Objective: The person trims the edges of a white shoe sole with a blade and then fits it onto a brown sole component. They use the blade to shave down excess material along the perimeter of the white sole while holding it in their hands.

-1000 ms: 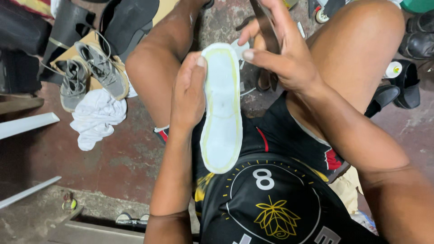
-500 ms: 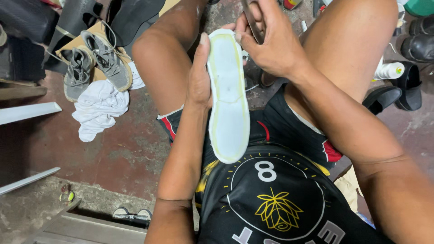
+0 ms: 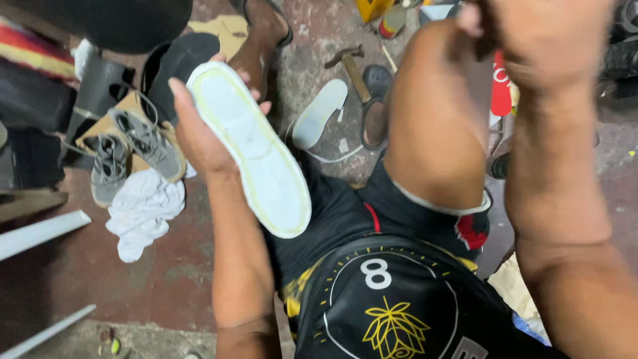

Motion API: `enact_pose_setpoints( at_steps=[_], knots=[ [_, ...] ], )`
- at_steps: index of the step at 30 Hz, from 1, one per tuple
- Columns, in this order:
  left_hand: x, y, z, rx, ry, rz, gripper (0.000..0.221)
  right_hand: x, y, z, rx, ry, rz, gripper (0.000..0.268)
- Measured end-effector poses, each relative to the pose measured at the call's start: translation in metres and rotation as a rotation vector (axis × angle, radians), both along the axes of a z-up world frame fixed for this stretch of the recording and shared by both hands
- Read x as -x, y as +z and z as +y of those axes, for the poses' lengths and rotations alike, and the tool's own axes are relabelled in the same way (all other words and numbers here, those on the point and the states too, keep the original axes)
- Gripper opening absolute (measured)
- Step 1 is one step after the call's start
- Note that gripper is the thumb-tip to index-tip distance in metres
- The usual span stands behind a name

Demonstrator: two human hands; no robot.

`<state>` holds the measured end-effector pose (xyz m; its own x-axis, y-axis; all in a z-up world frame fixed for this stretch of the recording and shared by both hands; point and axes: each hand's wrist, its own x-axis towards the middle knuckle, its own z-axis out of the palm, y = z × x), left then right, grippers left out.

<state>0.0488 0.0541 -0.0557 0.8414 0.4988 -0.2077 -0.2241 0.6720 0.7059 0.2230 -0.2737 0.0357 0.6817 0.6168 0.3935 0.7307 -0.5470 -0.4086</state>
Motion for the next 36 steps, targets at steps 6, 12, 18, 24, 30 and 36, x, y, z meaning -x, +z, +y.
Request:
enact_pose_setpoints(
  at_steps=[6, 12, 18, 24, 30, 36],
  knots=[
    [-0.031, -0.084, 0.007, 0.126, -0.165, 0.149, 0.074, -0.024, -0.093, -0.065, -0.183, -0.305, 0.419, 0.061],
    [-0.03, -0.126, 0.006, 0.073, -0.228, 0.384, 0.068, 0.041, -0.311, -0.103, 0.168, -0.494, 0.849, 0.114],
    [-0.047, -0.137, 0.017, 0.082, -0.254, 0.368, 0.073, 0.075, -0.399, -0.106, 0.272, -0.586, 0.894, 0.128],
    [-0.059, -0.143, 0.014, 0.165, -0.262, 0.423, 0.079, 0.065, -0.416, -0.114, 0.236, -0.546, 0.9, 0.112],
    [-0.063, -0.15, 0.018, 0.075, -0.244, 0.525, 0.085, -0.009, -0.416, -0.176, -0.602, -0.864, 0.585, 0.072],
    [-0.075, -0.14, 0.001, 0.056, -0.198, 0.8, 0.077, -0.073, -0.436, -0.251, -0.618, -1.291, 0.937, 0.035]
  ],
)
